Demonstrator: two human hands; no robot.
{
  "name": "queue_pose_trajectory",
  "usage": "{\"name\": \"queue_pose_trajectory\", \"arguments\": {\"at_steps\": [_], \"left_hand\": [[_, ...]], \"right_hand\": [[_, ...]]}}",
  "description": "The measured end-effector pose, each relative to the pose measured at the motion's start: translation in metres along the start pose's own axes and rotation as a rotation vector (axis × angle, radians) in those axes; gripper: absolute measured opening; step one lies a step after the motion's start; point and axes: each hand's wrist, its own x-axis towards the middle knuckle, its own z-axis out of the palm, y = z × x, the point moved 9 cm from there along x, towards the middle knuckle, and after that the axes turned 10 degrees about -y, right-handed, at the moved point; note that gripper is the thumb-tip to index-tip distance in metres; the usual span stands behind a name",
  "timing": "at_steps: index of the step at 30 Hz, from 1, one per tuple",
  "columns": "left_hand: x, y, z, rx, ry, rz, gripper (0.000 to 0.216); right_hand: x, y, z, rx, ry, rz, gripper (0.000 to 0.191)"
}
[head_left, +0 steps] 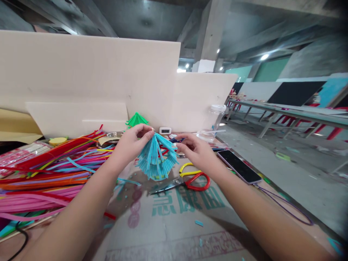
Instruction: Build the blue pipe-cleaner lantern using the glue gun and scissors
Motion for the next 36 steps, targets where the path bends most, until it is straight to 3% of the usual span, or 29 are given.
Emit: {"name": "queue_pose_trajectory", "arguments": {"at_steps": [9, 14, 23, 28, 36], "left_hand": [[-0.002, 0.007, 0.011, 0.031, -0.158, 0.056, 0.042], [-0.006, 0.010, 0.022, 0.094, -0.253, 0.057, 0.055], [-0.003, 0.011, 0.028, 0.147, -0.167, 0.083, 0.051], [-0.003, 0.012, 0.027, 0.163, -0.126, 0.081, 0.044], [-0.003, 0.014, 0.026, 0.147, -0.162, 0.084, 0.042]], "right_hand": [[0.001, 0.004, 0.002, -0.017, 0.013, -0.016, 0.010], [-0.001, -0.003, 0.002, -0.165, 0.015, -0.064, 0.010], [-0.003, -0.010, 0.004, -0.202, 0.030, -0.082, 0.029], [-0.002, -0.008, 0.011, -0.158, 0.002, -0.097, 0.016], [-0.002, -0.011, 0.013, -0.164, -0.014, -0.095, 0.016]]}}
